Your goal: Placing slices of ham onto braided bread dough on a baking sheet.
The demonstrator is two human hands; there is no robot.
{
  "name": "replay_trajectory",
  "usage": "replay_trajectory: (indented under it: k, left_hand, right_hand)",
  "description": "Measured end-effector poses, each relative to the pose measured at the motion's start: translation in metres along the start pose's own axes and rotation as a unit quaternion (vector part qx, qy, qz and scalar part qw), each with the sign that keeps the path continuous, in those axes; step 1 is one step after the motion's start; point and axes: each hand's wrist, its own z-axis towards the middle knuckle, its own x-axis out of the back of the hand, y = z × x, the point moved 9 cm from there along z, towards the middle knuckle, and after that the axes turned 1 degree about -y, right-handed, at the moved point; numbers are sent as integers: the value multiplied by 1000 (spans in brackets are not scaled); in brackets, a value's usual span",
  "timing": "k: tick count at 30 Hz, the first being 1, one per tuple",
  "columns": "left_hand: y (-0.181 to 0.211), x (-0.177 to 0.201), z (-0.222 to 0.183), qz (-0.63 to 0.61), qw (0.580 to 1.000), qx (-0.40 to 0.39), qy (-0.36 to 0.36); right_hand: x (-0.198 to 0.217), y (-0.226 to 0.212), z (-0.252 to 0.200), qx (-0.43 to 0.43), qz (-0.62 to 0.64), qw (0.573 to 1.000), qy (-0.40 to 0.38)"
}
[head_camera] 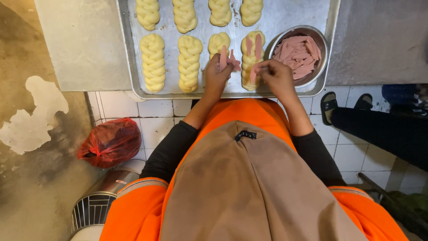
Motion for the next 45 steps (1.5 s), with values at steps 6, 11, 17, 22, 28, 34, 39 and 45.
replay_trajectory:
  k: [6, 11, 17, 22, 28, 34, 39, 45]
  left_hand:
    - [2, -9, -9, -7, 1000, 13, -7]
    - [-5, -12, -8, -9, 1000, 15, -9]
    - [0, -14, -9, -8, 1000, 11, -4]
    - [-9, -17, -6, -19, 1000, 13, -8]
    - [-10, -36, -5, -33, 995, -12, -89]
    - [-18, -47, -2, -64, 988, -10, -140]
    - [-6, -45, -8, -83, 988, 61, -110]
    - [-24, -24, -2, -61, 993, 74, -68]
  right_hand:
    - [-15, 1, 10, -4, -282, 959, -25]
    - [-18, 3, 14, 3, -300, 953, -39]
    - [-23, -7, 22, 7, -343, 939, -30]
    - [-16, -16, 23, 19, -346, 938, -15]
    - [-21, -15, 17, -1, 6, 999, -46]
    - [-7, -5, 17, 24, -10, 999, -25]
    - [10, 21, 16, -46, 72, 996, 1]
    - [14, 32, -1, -114, -1, 993, -5]
